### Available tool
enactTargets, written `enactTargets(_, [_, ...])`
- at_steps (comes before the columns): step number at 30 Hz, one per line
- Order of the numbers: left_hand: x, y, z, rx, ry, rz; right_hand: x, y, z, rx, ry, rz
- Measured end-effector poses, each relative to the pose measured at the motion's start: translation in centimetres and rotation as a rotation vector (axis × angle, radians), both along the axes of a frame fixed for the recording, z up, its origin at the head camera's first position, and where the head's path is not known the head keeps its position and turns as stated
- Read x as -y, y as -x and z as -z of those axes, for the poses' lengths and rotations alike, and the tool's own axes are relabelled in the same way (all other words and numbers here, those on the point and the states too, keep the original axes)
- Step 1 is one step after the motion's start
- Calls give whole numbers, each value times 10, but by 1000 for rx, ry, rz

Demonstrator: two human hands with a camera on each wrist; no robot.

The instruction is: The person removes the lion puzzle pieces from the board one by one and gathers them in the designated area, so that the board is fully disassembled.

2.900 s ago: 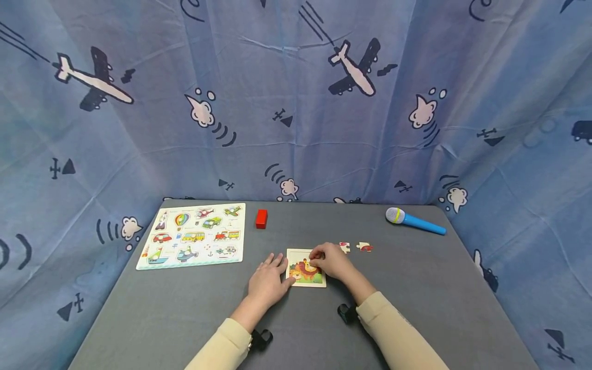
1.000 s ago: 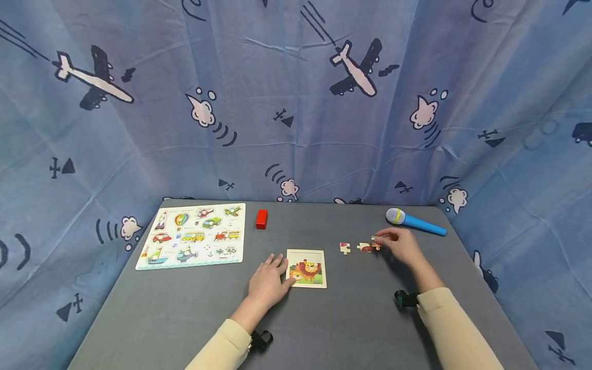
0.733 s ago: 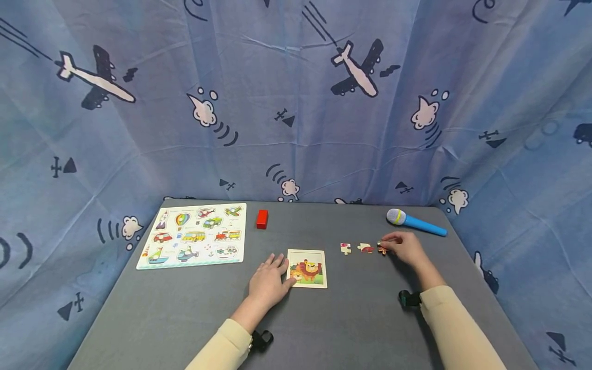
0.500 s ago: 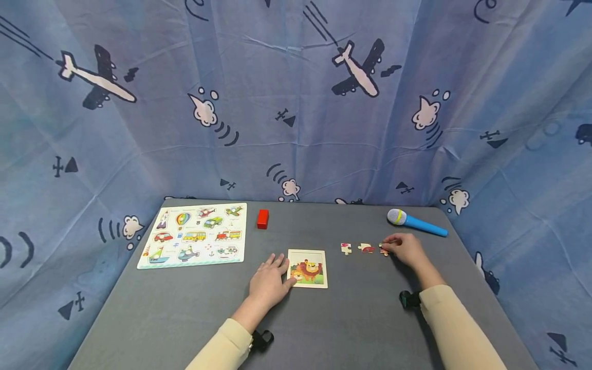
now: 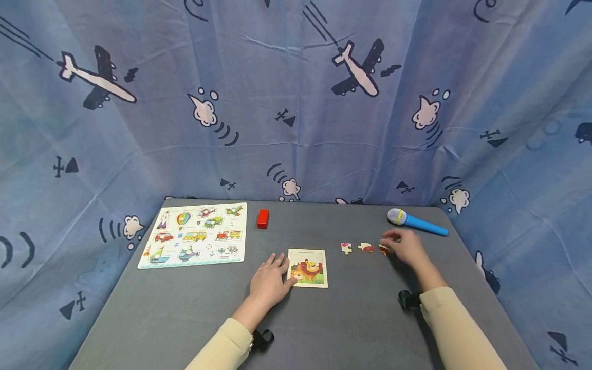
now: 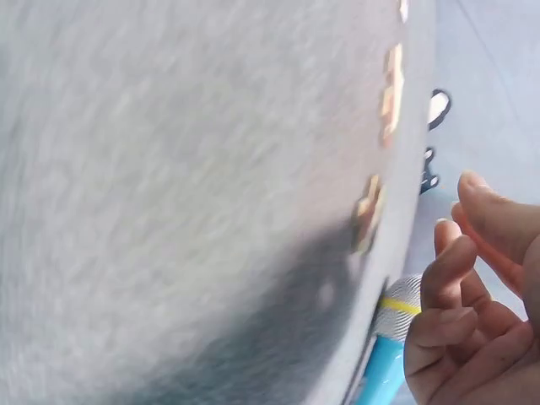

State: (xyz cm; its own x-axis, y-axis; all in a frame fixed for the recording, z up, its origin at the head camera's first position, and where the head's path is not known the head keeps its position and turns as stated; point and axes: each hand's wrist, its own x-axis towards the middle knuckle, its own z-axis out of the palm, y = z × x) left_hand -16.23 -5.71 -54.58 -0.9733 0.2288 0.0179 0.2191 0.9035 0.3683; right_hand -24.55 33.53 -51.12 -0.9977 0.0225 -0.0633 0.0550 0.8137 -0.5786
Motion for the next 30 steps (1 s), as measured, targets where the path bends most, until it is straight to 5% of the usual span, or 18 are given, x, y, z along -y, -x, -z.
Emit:
enactTargets(15, [-1,-2,-2,3,14,5,53,-17,-26,-85,55,-79])
enactTargets(30, [0,-1,1,12,24,21,125,-29,-18,-112,154,-158])
